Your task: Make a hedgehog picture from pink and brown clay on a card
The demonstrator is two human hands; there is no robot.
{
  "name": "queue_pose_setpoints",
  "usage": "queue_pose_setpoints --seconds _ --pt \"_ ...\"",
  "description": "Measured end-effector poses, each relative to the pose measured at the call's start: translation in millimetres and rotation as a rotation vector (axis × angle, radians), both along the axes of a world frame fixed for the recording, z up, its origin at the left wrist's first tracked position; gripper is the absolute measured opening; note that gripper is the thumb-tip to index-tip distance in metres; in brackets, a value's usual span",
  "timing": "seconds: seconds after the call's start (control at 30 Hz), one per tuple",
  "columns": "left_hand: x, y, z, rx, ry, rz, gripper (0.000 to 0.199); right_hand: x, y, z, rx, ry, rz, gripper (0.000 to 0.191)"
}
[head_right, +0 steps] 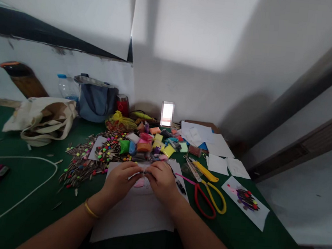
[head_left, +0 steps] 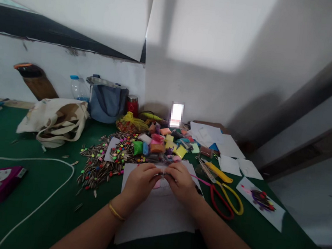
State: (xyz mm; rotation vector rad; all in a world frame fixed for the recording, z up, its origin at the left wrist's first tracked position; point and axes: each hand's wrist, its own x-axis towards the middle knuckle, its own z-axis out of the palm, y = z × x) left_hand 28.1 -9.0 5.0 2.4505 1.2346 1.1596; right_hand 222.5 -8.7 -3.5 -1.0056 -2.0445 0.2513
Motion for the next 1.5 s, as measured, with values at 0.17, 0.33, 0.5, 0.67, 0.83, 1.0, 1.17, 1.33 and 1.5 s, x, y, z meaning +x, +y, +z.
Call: queue_pose_setpoints --seconds 0.17,0.33,0.5,0.67,0.83,1.0,1.17,1.33,1.5 --pt "1.0 -0.3 1.1 0.041 0.099 0.028 0.01 -3.4 -1.9 3.0 -0.03 0.037 0.055 0.009" --pt "2.9 -1.4 6.8 -0.011 0.198 0.064 0.016 -7.3 -5.4 4.0 -0.011 -0.002 0.046 0.016" --pt "1.7 -3.7 8.7 -0.079 0.172 0.026 0.014 -5.4 -5.2 1.4 0.014 -0.02 0.038 0.011" --pt "0.7 -3.1 7.2 -0.146 0.093 -0.015 0.005 -2.9 -4.9 2.6 0.03 -0.06 0.023 0.009" --pt "2.8 -2.8 9.0 -0.224 0.028 -0.026 0.008 -3.5 -4.1 1.6 0.021 -0.05 -0.004 0.009" --pt "1.6 -3.0 10.0 -0.248 0.011 -0.039 0.01 -3.0 -4.0 0.2 0.051 -0.044 0.0 0.015" --pt "-0.6 -3.2 6.7 -0.145 0.114 -0.037 0.014 -4.7 -7.8 7.3 0.092 -0.116 0.014 0.012" --pt "0.3 -3.4 7.1 -0.186 0.069 -0.051 0.015 -6.6 -9.1 9.3 0.099 -0.154 -0.008 0.006" --pt "1.4 -2.8 10.2 -0.287 -0.053 -0.086 0.009 -6.1 -8.5 7.9 0.088 -0.153 -0.023 0.006"
